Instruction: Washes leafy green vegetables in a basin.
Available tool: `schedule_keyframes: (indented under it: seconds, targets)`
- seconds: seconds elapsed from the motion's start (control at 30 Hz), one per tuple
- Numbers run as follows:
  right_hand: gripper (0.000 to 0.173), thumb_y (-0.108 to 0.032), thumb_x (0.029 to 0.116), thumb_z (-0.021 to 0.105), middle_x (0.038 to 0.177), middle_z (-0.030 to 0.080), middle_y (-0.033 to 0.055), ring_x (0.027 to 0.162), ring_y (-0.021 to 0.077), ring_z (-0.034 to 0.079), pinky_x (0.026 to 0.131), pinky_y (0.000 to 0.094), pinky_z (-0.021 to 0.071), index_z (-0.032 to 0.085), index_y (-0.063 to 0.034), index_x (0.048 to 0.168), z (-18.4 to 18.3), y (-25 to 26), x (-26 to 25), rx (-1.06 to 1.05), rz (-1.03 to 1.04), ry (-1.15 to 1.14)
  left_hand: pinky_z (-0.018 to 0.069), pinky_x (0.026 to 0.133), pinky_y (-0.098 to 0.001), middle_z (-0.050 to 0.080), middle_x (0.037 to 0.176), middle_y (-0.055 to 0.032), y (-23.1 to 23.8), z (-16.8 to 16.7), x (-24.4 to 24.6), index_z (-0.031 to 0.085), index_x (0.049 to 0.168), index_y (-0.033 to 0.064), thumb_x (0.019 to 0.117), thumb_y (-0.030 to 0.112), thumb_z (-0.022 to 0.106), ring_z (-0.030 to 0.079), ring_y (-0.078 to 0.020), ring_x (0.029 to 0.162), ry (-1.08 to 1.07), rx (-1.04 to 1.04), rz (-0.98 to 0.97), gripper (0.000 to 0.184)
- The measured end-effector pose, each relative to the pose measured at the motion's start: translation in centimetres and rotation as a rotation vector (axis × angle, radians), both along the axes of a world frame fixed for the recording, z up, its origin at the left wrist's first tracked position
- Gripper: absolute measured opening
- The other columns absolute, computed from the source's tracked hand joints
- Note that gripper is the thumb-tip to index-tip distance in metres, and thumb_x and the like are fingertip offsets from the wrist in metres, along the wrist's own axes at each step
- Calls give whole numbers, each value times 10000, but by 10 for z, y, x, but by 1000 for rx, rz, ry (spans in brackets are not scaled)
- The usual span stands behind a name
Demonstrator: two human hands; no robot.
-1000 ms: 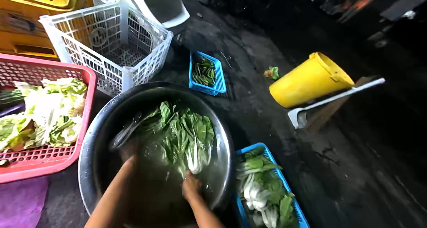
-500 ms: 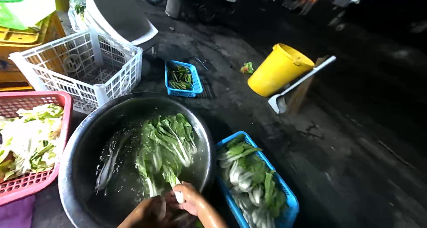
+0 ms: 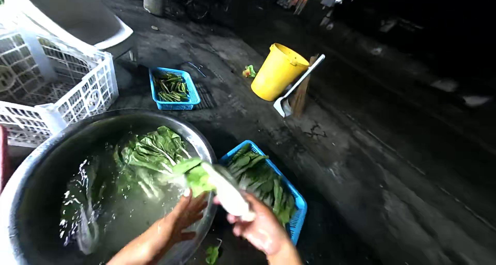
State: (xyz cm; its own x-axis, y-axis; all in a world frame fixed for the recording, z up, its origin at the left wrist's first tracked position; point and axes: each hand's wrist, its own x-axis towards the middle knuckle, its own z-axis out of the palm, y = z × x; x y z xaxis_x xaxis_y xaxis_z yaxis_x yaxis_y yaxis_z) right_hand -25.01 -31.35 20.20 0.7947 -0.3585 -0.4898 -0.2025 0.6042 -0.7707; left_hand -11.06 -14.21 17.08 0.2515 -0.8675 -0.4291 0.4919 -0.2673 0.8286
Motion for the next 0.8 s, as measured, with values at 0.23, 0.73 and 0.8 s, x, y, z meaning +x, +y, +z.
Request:
schedule_keyframes:
  seconds: [0.23, 0.73, 0.8]
  targets:
    - [373, -257, 1130, 219, 1072, 738, 42, 723, 94, 713, 562, 218, 582, 518, -72, 1254, 15, -74, 4, -484, -332, -44, 396, 1107, -593, 439, 1507, -319, 68, -73, 93, 408, 1513, -27, 1055, 277, 578, 471, -454, 1366, -588, 422, 547, 575]
    - [803, -268, 951, 726, 1529, 492, 205, 1386, 337, 520, 1148, 490, 439, 305, -83, 1610, -195, 43, 159, -1243, 735, 324, 481, 1060, -561, 563, 1385, -300, 64, -207, 71, 380, 1479, -75, 879, 233, 785, 579, -420, 1279, -383, 869, 265, 787]
    - [941, -297, 940, 744, 1614, 359, 239, 1469, 379, 411, 1198, 517, 360, 161, -86, 1648, -221, 57, 190, -1209, 833, 497, 499, 1045, -535, 538, 1412, -303, 70, -185, 92, 250, 1552, -43, 905, 203, 753, 590, -415, 1276, -495, 993, 331, 855]
